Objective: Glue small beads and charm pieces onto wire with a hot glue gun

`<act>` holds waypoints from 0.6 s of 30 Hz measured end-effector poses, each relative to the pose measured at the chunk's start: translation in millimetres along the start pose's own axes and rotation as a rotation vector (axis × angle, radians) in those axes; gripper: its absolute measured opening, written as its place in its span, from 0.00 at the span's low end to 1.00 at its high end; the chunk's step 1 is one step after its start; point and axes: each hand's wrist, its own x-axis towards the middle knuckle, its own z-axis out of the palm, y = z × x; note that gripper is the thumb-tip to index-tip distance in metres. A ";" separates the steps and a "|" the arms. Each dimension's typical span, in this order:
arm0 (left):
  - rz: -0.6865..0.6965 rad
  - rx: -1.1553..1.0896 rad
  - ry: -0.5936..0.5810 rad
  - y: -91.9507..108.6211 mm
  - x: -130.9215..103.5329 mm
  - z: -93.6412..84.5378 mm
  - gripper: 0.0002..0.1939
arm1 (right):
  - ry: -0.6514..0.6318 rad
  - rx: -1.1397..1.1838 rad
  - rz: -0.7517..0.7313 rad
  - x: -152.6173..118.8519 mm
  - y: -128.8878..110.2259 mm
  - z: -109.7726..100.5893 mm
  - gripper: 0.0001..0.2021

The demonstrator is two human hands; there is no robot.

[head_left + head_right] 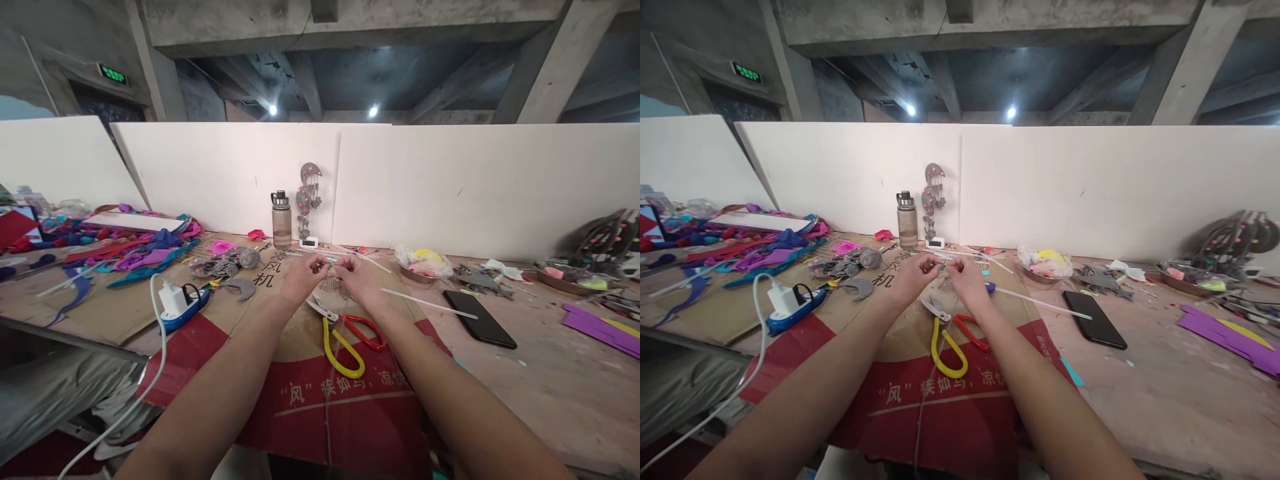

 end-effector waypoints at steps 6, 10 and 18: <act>-0.122 -0.099 -0.077 4.7 -0.2 2.5 0.04 | 0.135 -0.332 -0.305 -2.1 5.7 -8.0 0.05; -0.123 -0.079 -0.091 11.6 -0.3 1.6 0.04 | 0.117 -0.361 -0.373 -5.5 3.4 -7.2 0.06; -0.110 -0.083 -0.129 17.8 -1.8 0.5 0.06 | 0.098 -0.372 -0.370 -5.6 3.2 -9.7 0.06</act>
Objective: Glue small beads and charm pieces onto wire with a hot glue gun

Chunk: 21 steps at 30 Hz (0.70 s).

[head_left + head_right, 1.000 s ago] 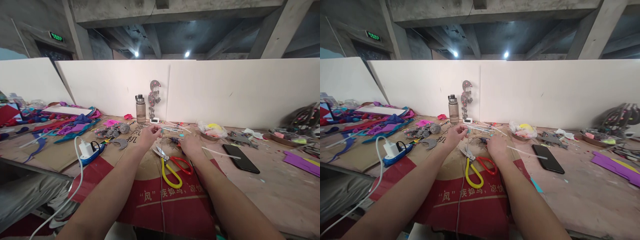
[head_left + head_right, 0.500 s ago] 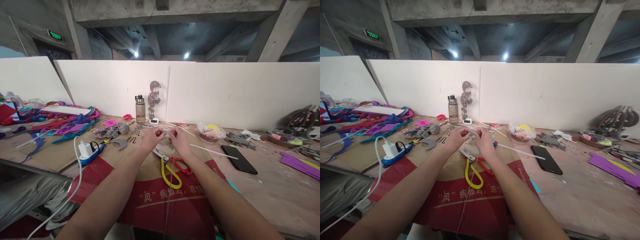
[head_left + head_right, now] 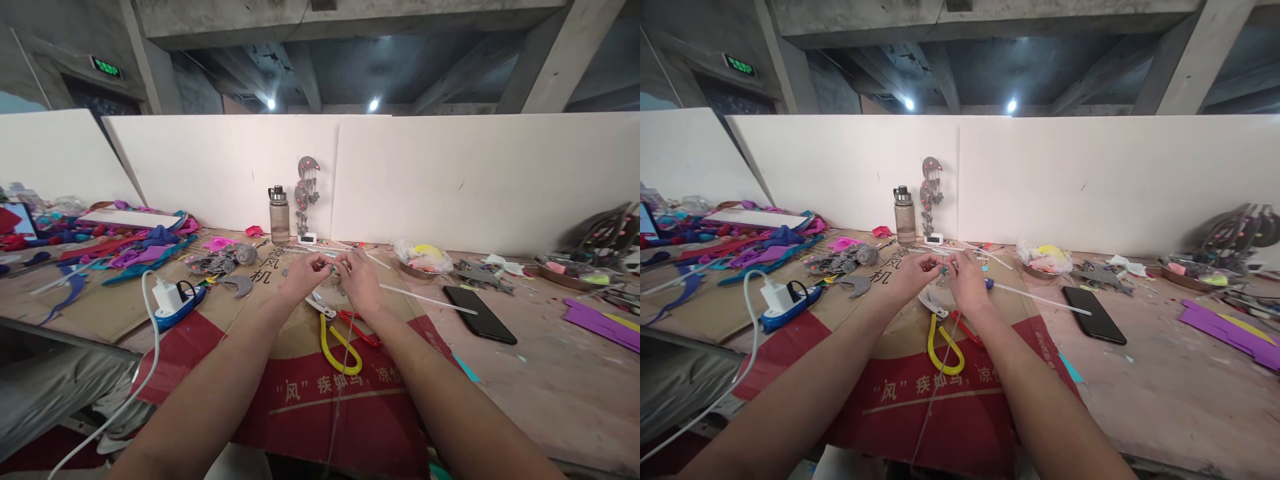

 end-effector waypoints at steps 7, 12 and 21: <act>-0.054 -0.028 -0.044 3.1 -1.8 -3.5 0.07 | 0.010 0.030 0.010 0.1 1.9 0.1 0.05; -0.082 -0.072 -0.037 1.0 -1.3 -2.4 0.07 | 0.018 0.061 0.050 0.1 2.7 -0.3 0.05; -0.069 -0.108 -0.019 -0.1 -1.2 -2.0 0.05 | -0.057 0.149 0.170 -0.3 5.5 -1.3 0.09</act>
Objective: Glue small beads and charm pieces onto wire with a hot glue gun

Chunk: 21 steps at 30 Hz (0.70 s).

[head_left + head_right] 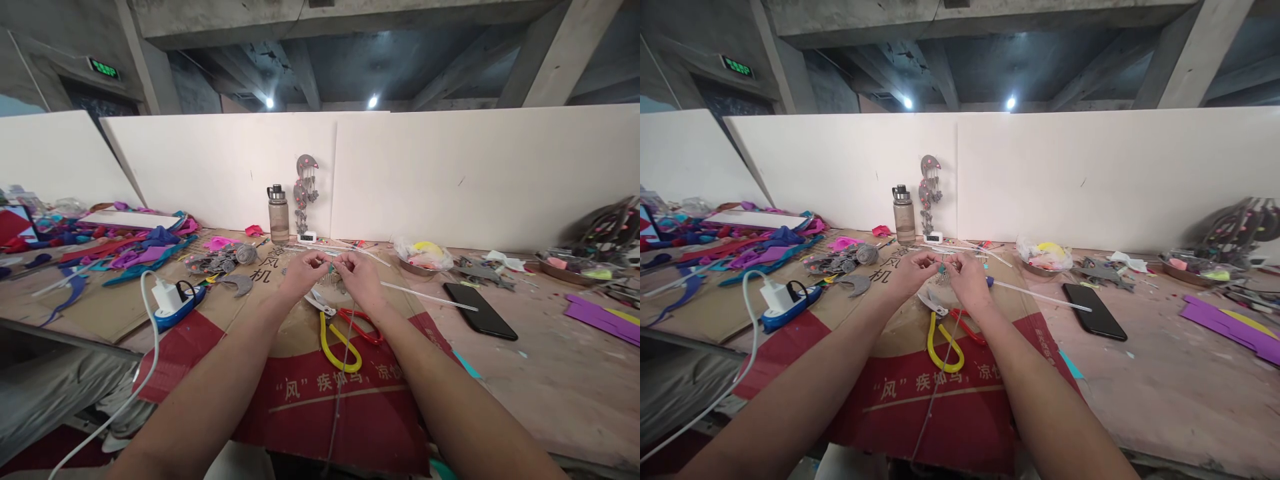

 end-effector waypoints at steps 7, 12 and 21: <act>0.006 -0.055 -0.022 -0.2 -0.6 2.1 0.06 | -0.019 -0.042 0.020 0.3 0.4 0.4 0.07; -0.048 -0.124 -0.158 -5.1 1.0 2.3 0.10 | -0.052 -0.108 0.064 1.3 4.6 -3.5 0.05; -0.190 -0.302 -0.259 -7.5 -0.7 4.8 0.12 | -0.074 -0.216 -0.034 -0.9 3.2 -6.2 0.02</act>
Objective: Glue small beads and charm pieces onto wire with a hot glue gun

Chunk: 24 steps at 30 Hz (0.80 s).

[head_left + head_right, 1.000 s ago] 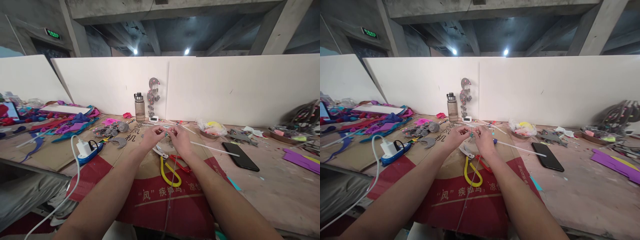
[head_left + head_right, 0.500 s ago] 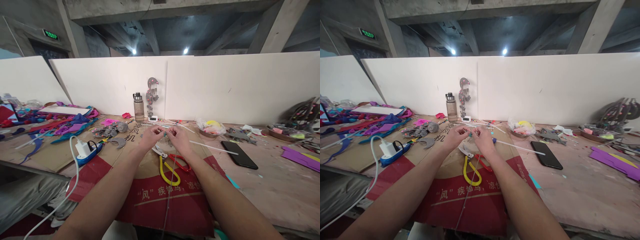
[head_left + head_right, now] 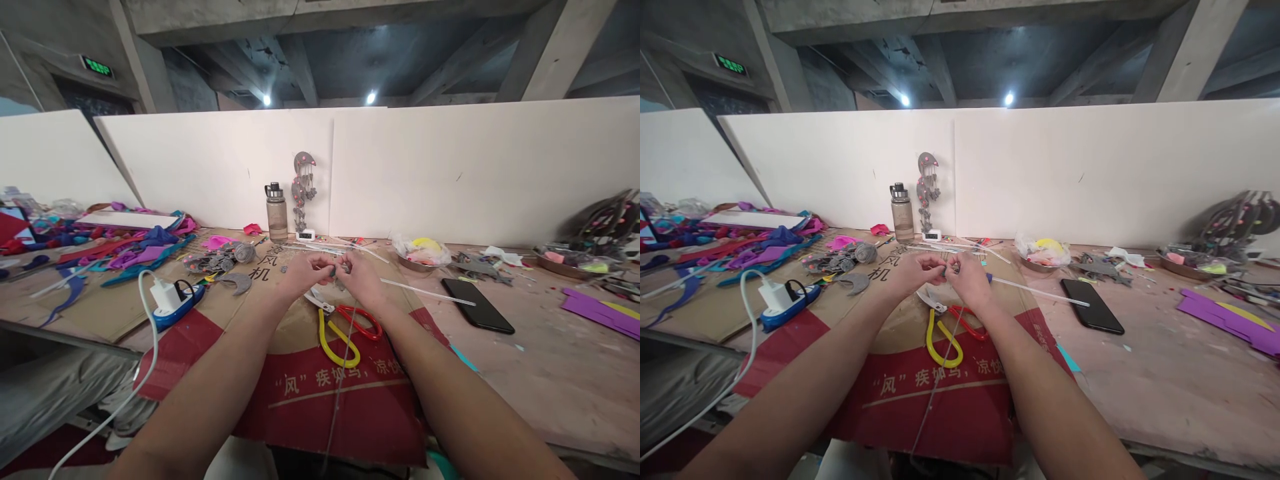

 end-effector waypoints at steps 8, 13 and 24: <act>0.105 0.345 0.157 12.1 -4.6 1.3 0.05 | 0.049 0.023 -0.127 -2.9 0.4 6.8 0.02; 0.105 0.216 0.274 13.5 -3.6 2.0 0.03 | 0.070 0.120 -0.081 -7.5 -2.2 8.5 0.03; 0.066 -0.105 0.287 -6.0 6.2 1.2 0.07 | 0.065 0.149 -0.059 -13.2 -10.1 8.3 0.04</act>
